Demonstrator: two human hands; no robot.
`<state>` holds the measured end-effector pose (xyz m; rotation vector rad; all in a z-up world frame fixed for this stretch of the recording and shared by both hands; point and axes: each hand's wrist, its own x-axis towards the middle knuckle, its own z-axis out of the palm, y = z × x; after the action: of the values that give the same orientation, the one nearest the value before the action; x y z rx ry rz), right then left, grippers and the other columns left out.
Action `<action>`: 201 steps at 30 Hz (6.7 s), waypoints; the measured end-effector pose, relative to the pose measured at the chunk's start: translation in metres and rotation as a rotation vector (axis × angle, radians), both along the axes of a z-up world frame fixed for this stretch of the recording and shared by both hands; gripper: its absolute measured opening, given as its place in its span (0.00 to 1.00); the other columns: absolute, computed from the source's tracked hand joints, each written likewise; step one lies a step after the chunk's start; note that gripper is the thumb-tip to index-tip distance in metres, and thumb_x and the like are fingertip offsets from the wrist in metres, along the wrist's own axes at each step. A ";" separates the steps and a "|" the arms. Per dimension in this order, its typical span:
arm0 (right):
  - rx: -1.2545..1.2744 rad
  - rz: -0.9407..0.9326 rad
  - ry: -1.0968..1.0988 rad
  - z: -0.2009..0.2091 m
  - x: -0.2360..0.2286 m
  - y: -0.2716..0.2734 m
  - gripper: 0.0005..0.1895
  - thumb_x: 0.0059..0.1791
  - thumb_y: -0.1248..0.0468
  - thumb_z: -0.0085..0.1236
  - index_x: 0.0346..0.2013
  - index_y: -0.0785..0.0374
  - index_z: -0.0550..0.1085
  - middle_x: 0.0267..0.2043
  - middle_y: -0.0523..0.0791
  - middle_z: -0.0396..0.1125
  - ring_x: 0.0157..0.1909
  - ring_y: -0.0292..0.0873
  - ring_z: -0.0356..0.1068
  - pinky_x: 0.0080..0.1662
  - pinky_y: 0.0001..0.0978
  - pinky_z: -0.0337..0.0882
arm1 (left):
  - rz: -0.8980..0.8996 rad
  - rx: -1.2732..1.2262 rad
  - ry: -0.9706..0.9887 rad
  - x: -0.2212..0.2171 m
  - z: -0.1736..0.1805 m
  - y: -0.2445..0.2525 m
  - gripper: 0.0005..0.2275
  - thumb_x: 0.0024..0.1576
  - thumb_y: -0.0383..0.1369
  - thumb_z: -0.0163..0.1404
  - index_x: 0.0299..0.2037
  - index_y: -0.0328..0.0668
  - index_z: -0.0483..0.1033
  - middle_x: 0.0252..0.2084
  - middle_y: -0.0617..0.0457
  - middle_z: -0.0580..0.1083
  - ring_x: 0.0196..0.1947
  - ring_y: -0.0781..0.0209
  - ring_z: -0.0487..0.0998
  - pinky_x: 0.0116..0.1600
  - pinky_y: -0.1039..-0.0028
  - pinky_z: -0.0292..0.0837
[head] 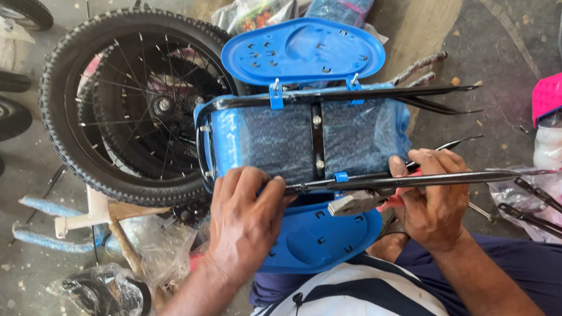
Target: The person sits on the floor and assembles a blue bicycle seat, using pliers to tighten the metal frame and secure the plastic components. They then pick up a pink bicycle seat and a blue cushion, attaching the cushion to the seat frame and using pliers to secure it.
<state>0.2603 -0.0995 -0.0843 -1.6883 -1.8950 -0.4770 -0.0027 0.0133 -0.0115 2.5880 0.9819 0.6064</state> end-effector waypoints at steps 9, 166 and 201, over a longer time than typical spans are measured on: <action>0.009 0.105 0.016 -0.017 0.011 -0.004 0.13 0.54 0.59 0.62 0.50 0.63 0.77 0.50 0.50 0.63 0.51 0.55 0.66 0.52 0.51 0.69 | 0.045 0.121 -0.038 0.000 -0.009 -0.008 0.12 0.52 0.28 0.58 0.46 0.37 0.78 0.40 0.52 0.72 0.41 0.52 0.73 0.47 0.61 0.67; -0.665 0.032 -0.978 0.128 0.042 0.003 0.16 0.57 0.54 0.45 0.54 0.57 0.72 0.33 0.42 0.62 0.33 0.43 0.63 0.36 0.38 0.63 | -0.347 0.205 0.081 0.059 0.019 0.098 0.11 0.61 0.41 0.59 0.37 0.45 0.73 0.29 0.55 0.70 0.31 0.56 0.71 0.44 0.61 0.60; -0.784 -0.024 -0.539 0.126 0.038 0.010 0.26 0.41 0.44 0.52 0.47 0.54 0.74 0.31 0.42 0.61 0.33 0.43 0.65 0.36 0.37 0.62 | -0.362 0.204 0.091 0.062 0.021 0.097 0.11 0.59 0.40 0.60 0.34 0.46 0.72 0.29 0.56 0.70 0.32 0.56 0.72 0.45 0.61 0.60</action>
<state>0.2982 -0.0891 0.0417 -2.2196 -2.6946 -0.2053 0.0597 0.1102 0.0095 2.8955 0.4732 0.5166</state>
